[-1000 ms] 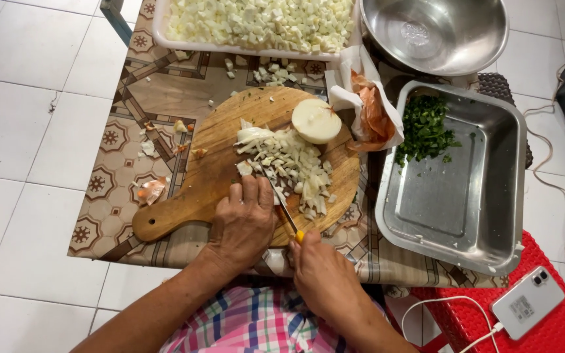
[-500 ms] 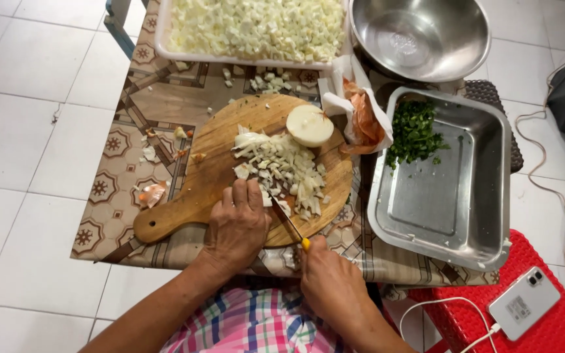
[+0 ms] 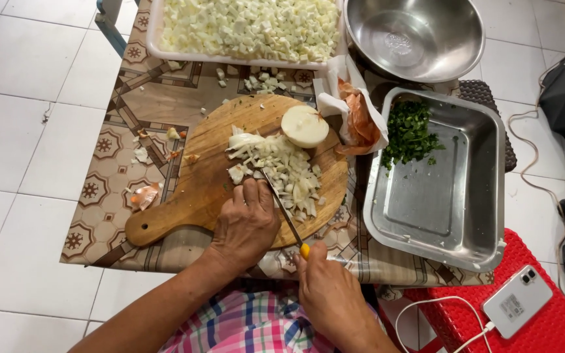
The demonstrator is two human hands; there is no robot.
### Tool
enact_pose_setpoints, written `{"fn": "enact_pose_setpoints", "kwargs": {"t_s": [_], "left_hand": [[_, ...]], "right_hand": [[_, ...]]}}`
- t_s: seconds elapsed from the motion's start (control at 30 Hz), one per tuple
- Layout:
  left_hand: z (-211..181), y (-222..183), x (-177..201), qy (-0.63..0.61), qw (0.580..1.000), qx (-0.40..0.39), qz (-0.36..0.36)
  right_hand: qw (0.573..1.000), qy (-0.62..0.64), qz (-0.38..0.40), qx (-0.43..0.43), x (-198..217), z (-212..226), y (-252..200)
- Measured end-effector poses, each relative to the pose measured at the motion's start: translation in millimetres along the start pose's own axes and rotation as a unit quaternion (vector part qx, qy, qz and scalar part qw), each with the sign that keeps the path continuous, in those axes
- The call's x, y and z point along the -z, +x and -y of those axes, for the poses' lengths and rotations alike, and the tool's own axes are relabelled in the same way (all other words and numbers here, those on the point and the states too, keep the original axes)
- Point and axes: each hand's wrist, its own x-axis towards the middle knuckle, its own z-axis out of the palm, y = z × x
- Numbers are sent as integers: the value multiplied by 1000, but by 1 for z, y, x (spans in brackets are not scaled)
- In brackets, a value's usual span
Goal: Dicing a white onion on a wooden cutting board using a kitchen knife.
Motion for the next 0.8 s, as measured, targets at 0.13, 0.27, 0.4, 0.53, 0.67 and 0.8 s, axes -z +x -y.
{"fn": "enact_pose_setpoints", "kwargs": {"t_s": [0.13,0.27,0.4,0.53,0.67,0.8], "left_hand": [[0,1,0,8,1000,-3,-5],[0,-1,-3,32,999,-22,10],[3,0,-4,31,999,-26,11],[3,3,-2,23,1000,-18,6],[0,-2,-6,11,1000,-5,8],[-3,-4,-13,3,1000,28,0]], "right_hand": [[1000,-3,-18,1,-11,-2,10],[1000,-9,-6,-10,-6,11,17],[999,14,23,-18,8,24,15],[999,9,28,-23,13,24,20],[1000,5,25,-2,13,25,20],[998,-38,33,-25,-2,3,13]]}}
